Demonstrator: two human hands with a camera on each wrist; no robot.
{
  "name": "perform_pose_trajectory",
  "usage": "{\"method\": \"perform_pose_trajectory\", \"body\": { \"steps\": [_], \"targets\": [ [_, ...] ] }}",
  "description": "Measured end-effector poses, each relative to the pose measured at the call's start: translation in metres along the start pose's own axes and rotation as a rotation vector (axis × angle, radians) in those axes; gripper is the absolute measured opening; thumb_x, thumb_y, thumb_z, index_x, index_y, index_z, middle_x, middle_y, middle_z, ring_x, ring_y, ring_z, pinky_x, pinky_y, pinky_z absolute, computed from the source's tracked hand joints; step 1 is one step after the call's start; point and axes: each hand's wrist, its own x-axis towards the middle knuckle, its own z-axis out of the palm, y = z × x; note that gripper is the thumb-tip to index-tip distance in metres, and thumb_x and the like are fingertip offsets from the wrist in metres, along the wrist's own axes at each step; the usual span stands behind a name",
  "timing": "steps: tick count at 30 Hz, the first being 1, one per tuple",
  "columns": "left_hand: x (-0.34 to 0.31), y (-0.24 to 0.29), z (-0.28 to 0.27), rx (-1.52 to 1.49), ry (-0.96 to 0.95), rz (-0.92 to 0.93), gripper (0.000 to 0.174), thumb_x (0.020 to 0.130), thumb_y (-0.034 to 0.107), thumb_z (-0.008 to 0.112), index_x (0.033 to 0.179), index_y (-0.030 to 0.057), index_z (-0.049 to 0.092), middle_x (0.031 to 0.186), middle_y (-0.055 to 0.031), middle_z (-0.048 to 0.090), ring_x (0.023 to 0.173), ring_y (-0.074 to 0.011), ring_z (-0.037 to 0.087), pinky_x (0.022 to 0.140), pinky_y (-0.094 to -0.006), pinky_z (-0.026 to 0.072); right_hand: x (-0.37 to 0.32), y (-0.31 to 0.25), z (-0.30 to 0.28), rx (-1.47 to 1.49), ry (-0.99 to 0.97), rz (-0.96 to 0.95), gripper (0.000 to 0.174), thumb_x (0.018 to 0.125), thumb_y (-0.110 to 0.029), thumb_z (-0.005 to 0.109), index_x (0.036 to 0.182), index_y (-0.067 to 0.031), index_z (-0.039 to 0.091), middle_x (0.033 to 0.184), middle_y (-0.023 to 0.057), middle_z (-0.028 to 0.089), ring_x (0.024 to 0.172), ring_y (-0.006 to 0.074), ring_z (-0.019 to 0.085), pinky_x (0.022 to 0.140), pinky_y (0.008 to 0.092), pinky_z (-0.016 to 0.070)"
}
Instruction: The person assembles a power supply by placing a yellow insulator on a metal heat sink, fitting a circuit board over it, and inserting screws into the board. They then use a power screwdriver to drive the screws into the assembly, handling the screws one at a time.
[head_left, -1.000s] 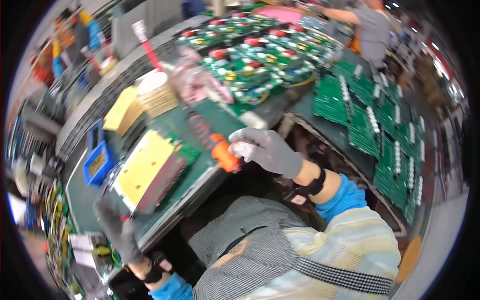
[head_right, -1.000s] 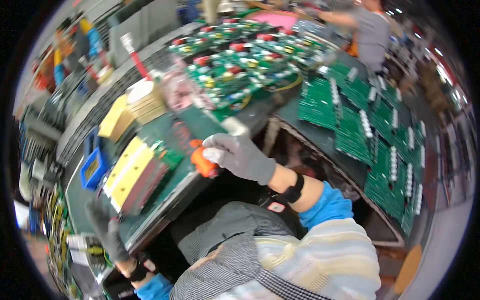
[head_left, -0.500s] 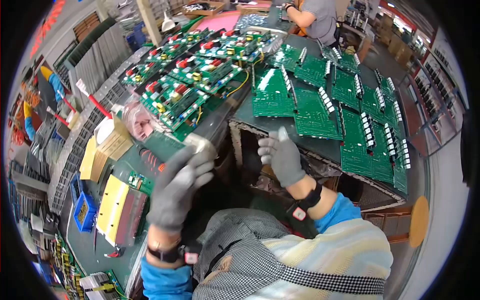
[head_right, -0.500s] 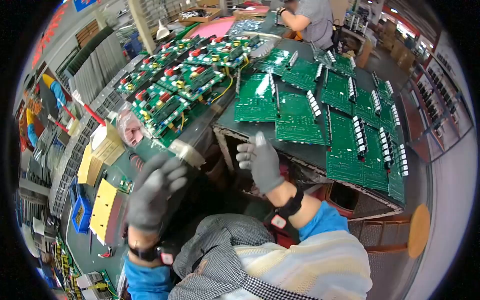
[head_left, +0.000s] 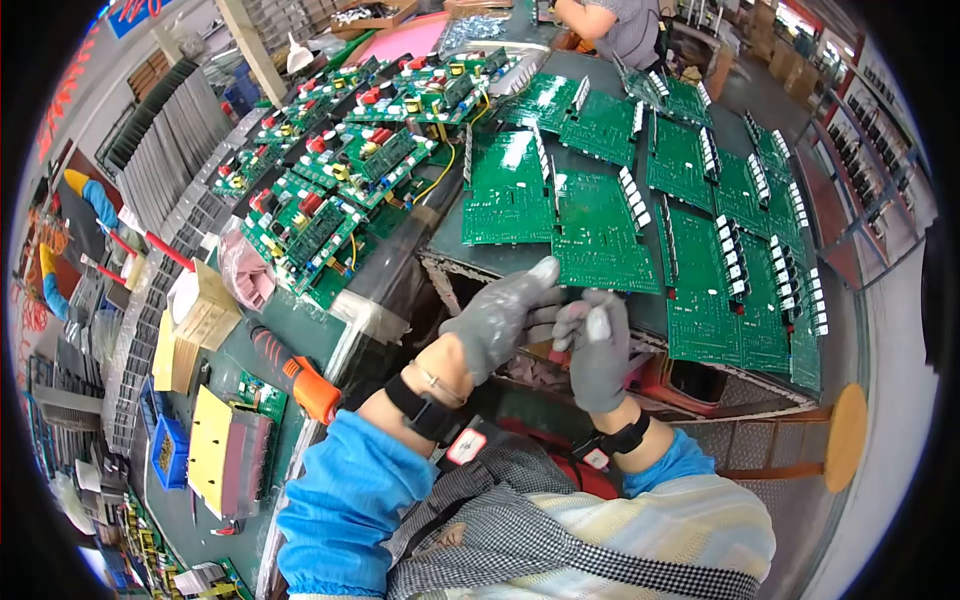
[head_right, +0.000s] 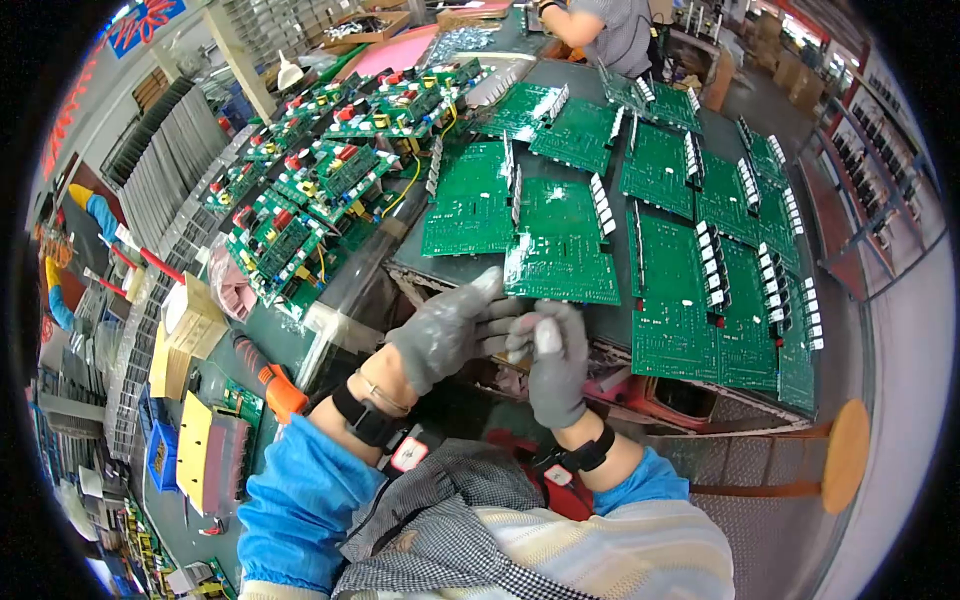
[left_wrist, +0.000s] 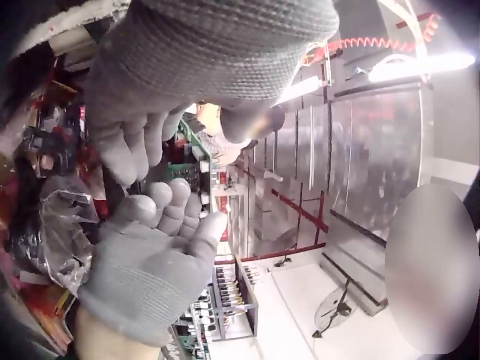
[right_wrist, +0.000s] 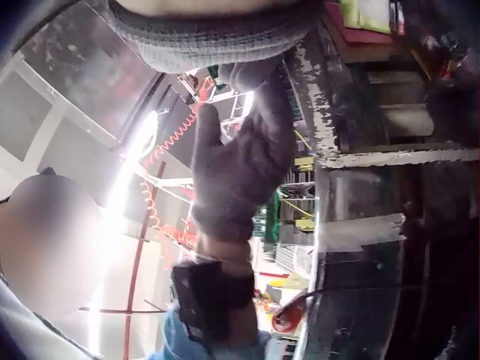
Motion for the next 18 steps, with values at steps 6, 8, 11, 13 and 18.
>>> {"method": "perform_pose_trajectory", "body": {
  "steps": [6,8,11,13,18],
  "targets": [
    [0.031,-0.013,0.014,0.110,0.253,0.016,0.032,0.100,0.032,0.065,0.120,0.0072,0.065,0.108,-0.0055,0.069,0.098,-0.0156,0.067,0.082,-0.0305,0.0556,-0.030,0.024,-0.025,-0.284,-0.290,-0.087,0.044,0.102,-0.045,0.058,0.113,-0.0017,0.058,0.093,0.0044,0.066,0.072,0.0099,0.061,0.065,0.0246,0.0511],
    [0.026,-0.013,0.011,0.162,0.200,0.116,0.032,0.101,0.032,0.064,0.120,0.0065,0.064,0.109,-0.0053,0.069,0.099,-0.0164,0.067,0.083,-0.0313,0.0557,-0.039,0.039,-0.033,-0.182,-0.286,-0.019,0.050,0.101,-0.052,0.056,0.109,-0.0021,0.060,0.093,0.0041,0.066,0.074,0.0101,0.062,0.066,0.0246,0.0512],
    [0.010,-0.013,0.000,0.057,0.066,0.131,0.035,0.103,0.031,0.059,0.127,0.0050,0.062,0.113,-0.0058,0.070,0.100,-0.0179,0.067,0.087,-0.0325,0.0555,-0.035,0.042,-0.034,-0.061,-0.273,0.094,0.061,0.098,-0.062,0.053,0.107,-0.0028,0.061,0.094,0.0042,0.067,0.077,0.0101,0.063,0.067,0.0248,0.0514],
    [-0.007,-0.006,-0.005,-0.010,0.008,0.125,0.038,0.103,0.032,0.058,0.131,0.0052,0.060,0.116,-0.0078,0.070,0.098,-0.0191,0.069,0.085,-0.0335,0.0567,-0.026,0.038,-0.030,0.012,-0.304,0.125,0.074,0.095,-0.073,0.049,0.112,-0.0024,0.061,0.098,0.0043,0.067,0.083,0.0093,0.063,0.069,0.0246,0.0517],
    [-0.008,-0.004,-0.017,-0.005,-0.042,0.078,0.041,0.099,0.040,0.063,0.121,0.0054,0.065,0.105,-0.0069,0.073,0.084,-0.0170,0.070,0.071,-0.0337,0.0583,0.000,0.031,-0.007,0.089,-0.372,0.118,0.076,0.096,-0.071,0.048,0.127,-0.0019,0.058,0.105,0.0022,0.065,0.086,0.0097,0.061,0.071,0.0235,0.0504]
  ]
}}
